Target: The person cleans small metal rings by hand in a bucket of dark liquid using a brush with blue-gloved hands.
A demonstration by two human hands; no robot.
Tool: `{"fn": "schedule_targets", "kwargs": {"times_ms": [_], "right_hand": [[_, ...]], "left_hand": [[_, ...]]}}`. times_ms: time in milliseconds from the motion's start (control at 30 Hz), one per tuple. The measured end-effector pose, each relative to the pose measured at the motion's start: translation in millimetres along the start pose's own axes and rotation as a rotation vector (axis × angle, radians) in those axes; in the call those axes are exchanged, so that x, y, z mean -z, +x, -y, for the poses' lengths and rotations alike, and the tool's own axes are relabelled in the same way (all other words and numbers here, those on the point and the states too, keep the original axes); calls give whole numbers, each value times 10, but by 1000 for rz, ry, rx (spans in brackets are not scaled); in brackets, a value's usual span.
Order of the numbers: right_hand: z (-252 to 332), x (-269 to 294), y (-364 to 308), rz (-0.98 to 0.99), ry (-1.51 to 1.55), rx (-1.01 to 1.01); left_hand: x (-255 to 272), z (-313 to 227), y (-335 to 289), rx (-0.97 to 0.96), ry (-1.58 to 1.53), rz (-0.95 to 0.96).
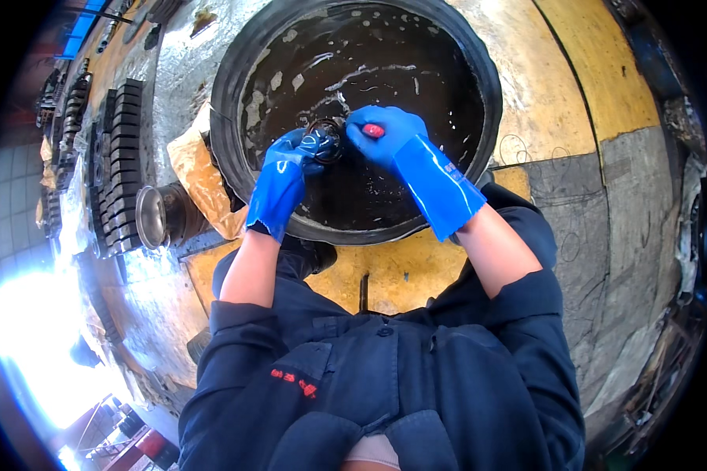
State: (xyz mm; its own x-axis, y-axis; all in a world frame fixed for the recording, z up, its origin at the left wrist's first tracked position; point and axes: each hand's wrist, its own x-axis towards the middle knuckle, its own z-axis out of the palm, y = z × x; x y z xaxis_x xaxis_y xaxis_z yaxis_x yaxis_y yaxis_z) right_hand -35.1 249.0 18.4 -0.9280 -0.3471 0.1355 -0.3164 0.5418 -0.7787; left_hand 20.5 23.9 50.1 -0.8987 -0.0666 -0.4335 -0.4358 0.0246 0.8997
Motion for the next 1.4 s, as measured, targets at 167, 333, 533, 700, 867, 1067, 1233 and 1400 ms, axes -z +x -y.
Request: {"fn": "schedule_targets", "kwargs": {"times_ms": [167,333,533,700,867,1067,1233,1400], "right_hand": [[127,60,-21,-97,197,109],[70,-46,36,-153,139,213],[67,62,80,116,232,-516],[6,139,-46,116,554,-692],[13,184,-90,116,524,-675],[132,129,63,162,216,-618],[336,-11,-74,181,177,-216],[293,120,3,184,34,-301]], "left_hand": [[123,129,119,-15,7,11],[69,115,113,-87,39,51],[12,60,87,-82,133,2],[28,65,136,-114,169,-24],[65,139,164,-123,68,-78],[106,110,143,-106,47,-87],[-35,-19,73,-116,69,-70],[-72,-43,46,-92,-5,-100]]}}
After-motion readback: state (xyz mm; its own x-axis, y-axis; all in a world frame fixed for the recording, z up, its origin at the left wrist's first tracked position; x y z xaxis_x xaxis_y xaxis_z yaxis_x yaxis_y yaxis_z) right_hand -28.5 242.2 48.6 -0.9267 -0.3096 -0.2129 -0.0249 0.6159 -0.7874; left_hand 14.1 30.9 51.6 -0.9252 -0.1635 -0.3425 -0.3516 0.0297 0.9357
